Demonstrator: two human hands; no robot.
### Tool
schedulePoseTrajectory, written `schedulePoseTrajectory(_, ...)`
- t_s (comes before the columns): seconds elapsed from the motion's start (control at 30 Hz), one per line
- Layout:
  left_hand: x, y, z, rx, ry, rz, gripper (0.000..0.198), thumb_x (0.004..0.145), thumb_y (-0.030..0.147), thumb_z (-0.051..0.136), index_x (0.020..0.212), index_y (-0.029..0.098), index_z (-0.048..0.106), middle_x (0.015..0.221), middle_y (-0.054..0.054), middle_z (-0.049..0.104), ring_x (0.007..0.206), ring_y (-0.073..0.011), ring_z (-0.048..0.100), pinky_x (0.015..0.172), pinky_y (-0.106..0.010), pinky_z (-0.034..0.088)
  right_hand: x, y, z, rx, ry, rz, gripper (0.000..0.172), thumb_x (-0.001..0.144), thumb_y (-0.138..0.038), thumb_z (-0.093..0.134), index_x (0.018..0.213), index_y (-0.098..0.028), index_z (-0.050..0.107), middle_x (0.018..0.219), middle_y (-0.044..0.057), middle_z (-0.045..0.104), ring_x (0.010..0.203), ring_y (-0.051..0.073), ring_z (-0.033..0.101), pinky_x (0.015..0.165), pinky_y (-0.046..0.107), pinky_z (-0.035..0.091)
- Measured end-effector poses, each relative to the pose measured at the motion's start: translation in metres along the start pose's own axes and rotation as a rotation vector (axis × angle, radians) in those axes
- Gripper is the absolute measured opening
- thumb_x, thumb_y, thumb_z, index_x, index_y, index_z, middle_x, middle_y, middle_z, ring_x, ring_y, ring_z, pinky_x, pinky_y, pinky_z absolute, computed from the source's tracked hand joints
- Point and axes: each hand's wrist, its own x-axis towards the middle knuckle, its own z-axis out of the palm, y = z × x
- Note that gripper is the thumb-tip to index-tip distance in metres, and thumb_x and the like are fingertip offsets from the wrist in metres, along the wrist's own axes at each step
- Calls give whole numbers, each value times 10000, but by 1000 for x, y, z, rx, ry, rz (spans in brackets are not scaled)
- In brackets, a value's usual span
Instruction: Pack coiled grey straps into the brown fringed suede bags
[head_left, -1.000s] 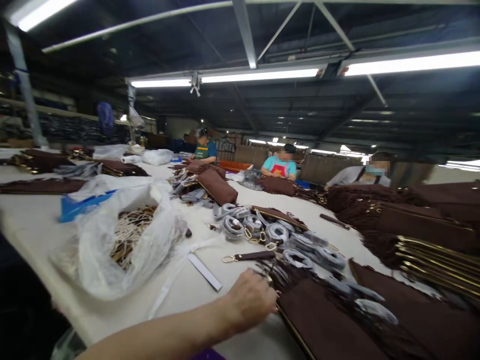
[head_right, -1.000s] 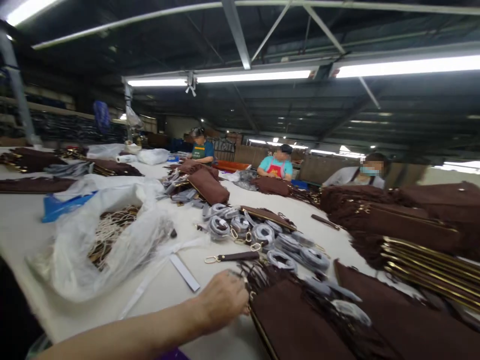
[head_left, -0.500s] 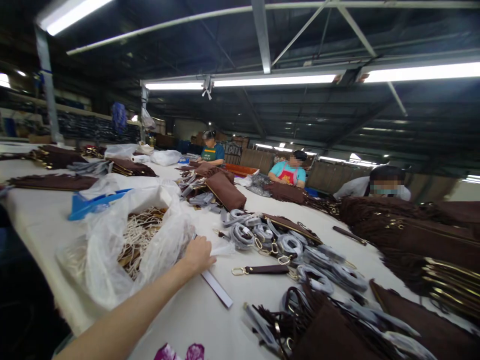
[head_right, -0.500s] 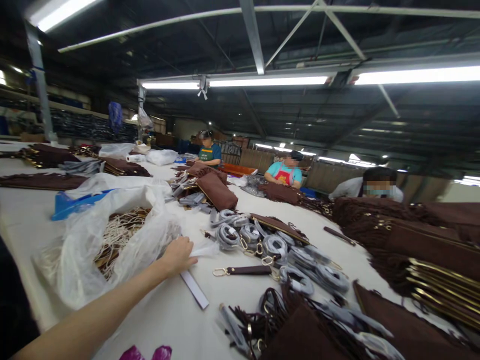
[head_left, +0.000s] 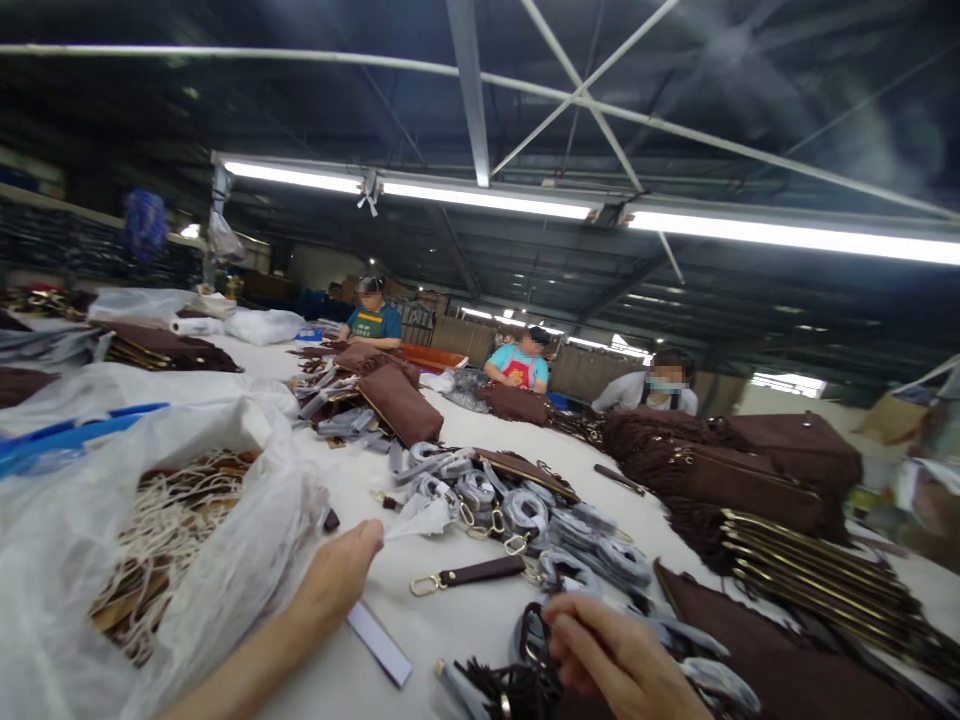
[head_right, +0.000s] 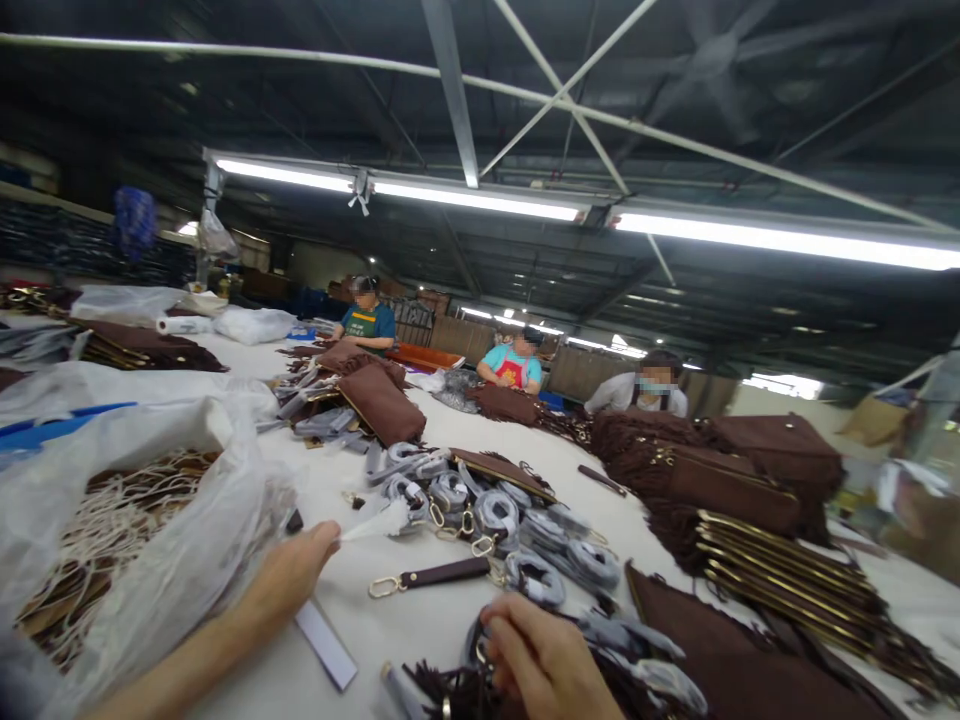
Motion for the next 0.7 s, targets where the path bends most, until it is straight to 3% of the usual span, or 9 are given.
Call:
schedulePoseTrajectory(0.17, -2, 7, -1, -9, -9, 30, 171, 964, 158, 336, 877, 221, 469, 868, -31, 655, 818, -187, 634, 692, -262, 388, 73, -30, 35, 294, 99, -29, 305, 895, -459, 428, 940, -206, 592, 739, 7, 635, 629, 183, 658, 518, 241, 503)
schedulePoseTrajectory(0.3, -3, 9, -2, -10, -16, 41, 185, 958, 144, 337, 885, 219, 490, 875, -32, 660, 826, -188, 640, 701, -260, 397, 96, -44, 54, 194, 117, -84, 220, 903, -386, 448, 874, -209, 575, 600, -31, 600, 575, 163, 657, 547, 216, 496)
schedulePoseTrajectory(0.43, -2, 7, -1, -2, -28, 47, 180, 960, 153, 350, 914, 216, 512, 880, -32, 669, 840, -190, 648, 710, -259, 413, 105, -49, 64, 33, 68, -112, 254, 927, -286, 372, 721, -216, 503, 602, -15, 613, 513, 137, 627, 483, 187, 434)
schedulePoseTrajectory(0.57, 3, -4, 0, 40, -57, 19, 220, 952, 116, 325, 972, 202, 527, 921, -58, 678, 881, -211, 658, 734, -281, 436, 100, -38, 49, -139, 106, -112, 219, 884, -251, 445, 671, -224, 487, 573, -11, 582, 565, 167, 597, 566, 233, 382)
schedulePoseTrajectory(0.7, 6, -17, -1, 93, -98, -41, 281, 947, 95, 279, 1028, 173, 536, 1012, -114, 673, 908, -246, 662, 726, -320, 469, 78, 1, 8, -253, 176, -14, 223, 844, -286, 436, 628, -229, 451, 560, 9, 555, 573, 198, 568, 574, 273, 349)
